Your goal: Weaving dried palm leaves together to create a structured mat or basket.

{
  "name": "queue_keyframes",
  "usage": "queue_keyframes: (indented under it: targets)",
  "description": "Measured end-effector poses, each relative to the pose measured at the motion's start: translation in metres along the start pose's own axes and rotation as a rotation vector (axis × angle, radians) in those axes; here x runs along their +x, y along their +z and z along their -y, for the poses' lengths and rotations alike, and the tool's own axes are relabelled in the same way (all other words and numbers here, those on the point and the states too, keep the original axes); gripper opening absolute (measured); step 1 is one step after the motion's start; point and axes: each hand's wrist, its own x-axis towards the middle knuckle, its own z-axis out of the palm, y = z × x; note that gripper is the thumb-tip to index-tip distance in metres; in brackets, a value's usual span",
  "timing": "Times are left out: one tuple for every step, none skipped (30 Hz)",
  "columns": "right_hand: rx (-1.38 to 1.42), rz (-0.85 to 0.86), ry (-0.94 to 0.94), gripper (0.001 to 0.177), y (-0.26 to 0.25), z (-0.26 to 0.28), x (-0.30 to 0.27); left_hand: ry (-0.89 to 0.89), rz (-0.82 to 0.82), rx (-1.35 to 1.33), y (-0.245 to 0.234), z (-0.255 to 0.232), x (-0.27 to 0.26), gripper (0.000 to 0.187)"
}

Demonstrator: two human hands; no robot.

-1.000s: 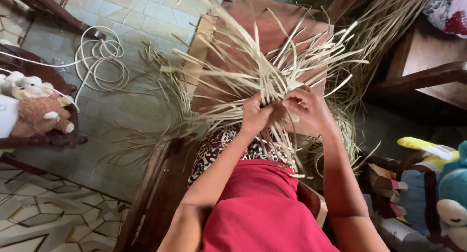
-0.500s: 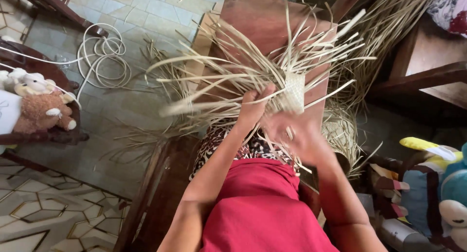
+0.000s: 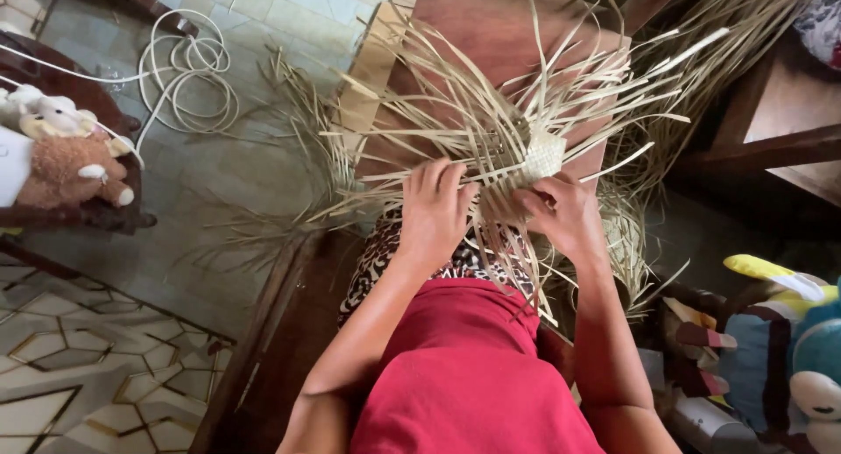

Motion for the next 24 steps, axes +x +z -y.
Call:
queue_keyframes:
  targets:
    - [-0.001,-0.001,-0.001,0.018,-0.001,0.002,-0.001,0.001,-0.001,0.0,0.015,0.008,-0.004,0.02]
    - [0.023,0.006,0.011,0.018,-0.002,0.004,-0.003,0.038,0.038,0.054,0.03,0.016,-0.008,0.025]
    - [0.047,0.011,0.026,0.018,-0.002,0.007,-0.005,0.078,0.08,0.107,0.044,0.024,-0.011,0.035]
    - [0.047,0.007,0.029,0.018,-0.002,0.006,-0.005,0.081,0.081,0.104,0.045,0.023,-0.013,0.035]
    - [0.054,0.006,0.052,0.018,-0.002,0.005,-0.007,-0.073,0.292,-0.057,0.045,0.022,-0.015,0.038]
    - [0.061,0.004,0.074,0.018,-0.002,0.003,-0.009,-0.229,0.503,-0.217,0.046,0.019,-0.017,0.043]
    - [0.062,0.001,0.081,0.018,-0.002,0.003,-0.01,-0.225,0.509,-0.219,0.043,0.019,-0.017,0.043]
    - [0.078,-0.001,0.091,0.019,-0.002,0.004,-0.01,-0.247,0.496,-0.293,0.04,0.019,-0.017,0.04]
    - [0.092,0.0,0.098,0.019,-0.002,0.004,-0.01,-0.272,0.478,-0.366,0.036,0.019,-0.018,0.037]
    - [0.092,-0.001,0.1,0.019,-0.003,0.005,-0.012,-0.271,0.481,-0.367,0.037,0.019,-0.018,0.037]
    - [0.121,-0.015,0.073,0.018,-0.003,0.006,-0.012,-0.309,0.446,-0.493,0.038,0.019,-0.019,0.029]
    - [0.149,-0.029,0.047,0.016,-0.004,0.007,-0.012,-0.346,0.408,-0.619,0.038,0.02,-0.02,0.022]
    - [0.149,-0.025,0.045,0.016,0.004,-0.01,-0.013,-0.35,0.406,-0.618,0.041,0.022,-0.022,0.022]
    - [0.137,-0.011,0.044,0.015,0.011,-0.026,-0.013,-0.378,0.378,-0.682,0.043,0.024,-0.025,0.018]
    - [0.123,-0.002,0.045,0.013,0.018,-0.043,-0.014,-0.402,0.353,-0.748,0.046,0.026,-0.027,0.015]
    - [0.123,-0.002,0.045,0.013,0.01,-0.036,-0.01,-0.402,0.352,-0.748,0.047,0.026,-0.027,0.015]
    - [0.112,0.01,0.025,0.004,0.001,-0.028,-0.007,-0.408,0.352,-0.76,0.048,0.027,-0.028,0.014]
    - [0.1,0.022,0.005,0.013,-0.007,-0.02,-0.003,-0.414,0.352,-0.773,0.049,0.027,-0.029,0.013]
    - [0.1,0.021,0.005,0.013,-0.012,-0.014,0.0,-0.413,0.352,-0.774,0.051,0.027,-0.029,0.013]
    - [0.072,0.039,-0.036,0.025,-0.016,-0.008,0.004,-0.412,0.346,-0.785,0.052,0.027,-0.029,0.012]
    - [0.044,0.059,-0.079,0.038,-0.021,-0.002,0.008,-0.412,0.338,-0.798,0.054,0.026,-0.03,0.012]
    - [0.043,0.061,-0.08,0.038,-0.025,0.012,0.008,-0.414,0.336,-0.799,0.053,0.026,-0.03,0.012]
    - [-0.003,0.101,-0.124,0.049,-0.03,0.026,0.01,-0.41,0.357,-0.805,0.053,0.025,-0.029,0.011]
    - [-0.048,0.141,-0.167,0.061,-0.034,0.04,0.011,-0.406,0.377,-0.811,0.052,0.025,-0.029,0.01]
